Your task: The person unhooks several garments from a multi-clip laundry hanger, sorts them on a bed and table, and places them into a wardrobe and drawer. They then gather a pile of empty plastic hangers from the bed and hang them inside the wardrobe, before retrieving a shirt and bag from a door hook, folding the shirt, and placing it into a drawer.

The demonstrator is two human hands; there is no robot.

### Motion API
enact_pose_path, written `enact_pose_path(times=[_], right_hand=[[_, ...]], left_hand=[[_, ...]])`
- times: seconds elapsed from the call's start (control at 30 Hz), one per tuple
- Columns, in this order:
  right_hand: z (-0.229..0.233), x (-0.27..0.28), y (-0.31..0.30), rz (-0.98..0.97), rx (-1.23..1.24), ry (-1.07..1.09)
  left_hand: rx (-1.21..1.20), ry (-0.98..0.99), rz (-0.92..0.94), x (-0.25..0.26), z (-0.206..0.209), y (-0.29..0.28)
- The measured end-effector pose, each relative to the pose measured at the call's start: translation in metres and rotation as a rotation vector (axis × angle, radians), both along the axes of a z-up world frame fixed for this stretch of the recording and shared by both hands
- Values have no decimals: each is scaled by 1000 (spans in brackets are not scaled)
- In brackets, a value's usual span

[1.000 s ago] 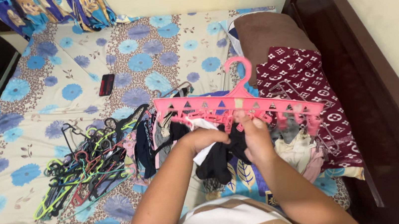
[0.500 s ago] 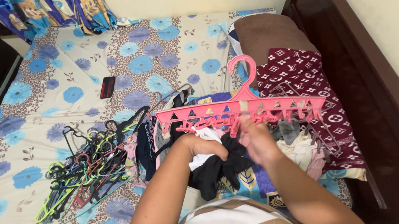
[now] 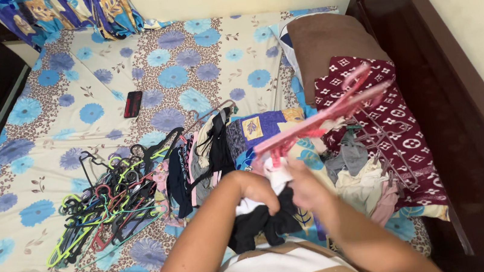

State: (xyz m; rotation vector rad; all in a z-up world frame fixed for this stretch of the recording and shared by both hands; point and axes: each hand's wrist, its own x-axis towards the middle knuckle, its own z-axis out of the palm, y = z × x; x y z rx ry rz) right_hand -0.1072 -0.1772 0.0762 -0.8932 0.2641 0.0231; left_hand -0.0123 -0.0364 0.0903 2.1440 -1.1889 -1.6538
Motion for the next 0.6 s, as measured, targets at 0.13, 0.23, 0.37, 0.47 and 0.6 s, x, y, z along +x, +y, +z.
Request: enact_pose_path(times=[0.13, 0.23, 0.37, 0.47, 0.6], right_hand=[[-10, 4, -6, -121, 23, -46], [0, 9, -21, -124, 273, -25], [-3, 10, -24, -93, 288, -133], [11, 15, -49, -77, 102, -261], [8, 21, -108, -90, -306, -37]], left_hand=[[-159, 244, 5, 8, -19, 2], [-84, 213, 183, 9, -23, 13], [-113, 189, 121, 1, -21, 18], [-18, 37, 145, -3, -18, 34], [-164, 37, 452, -5, -42, 96]])
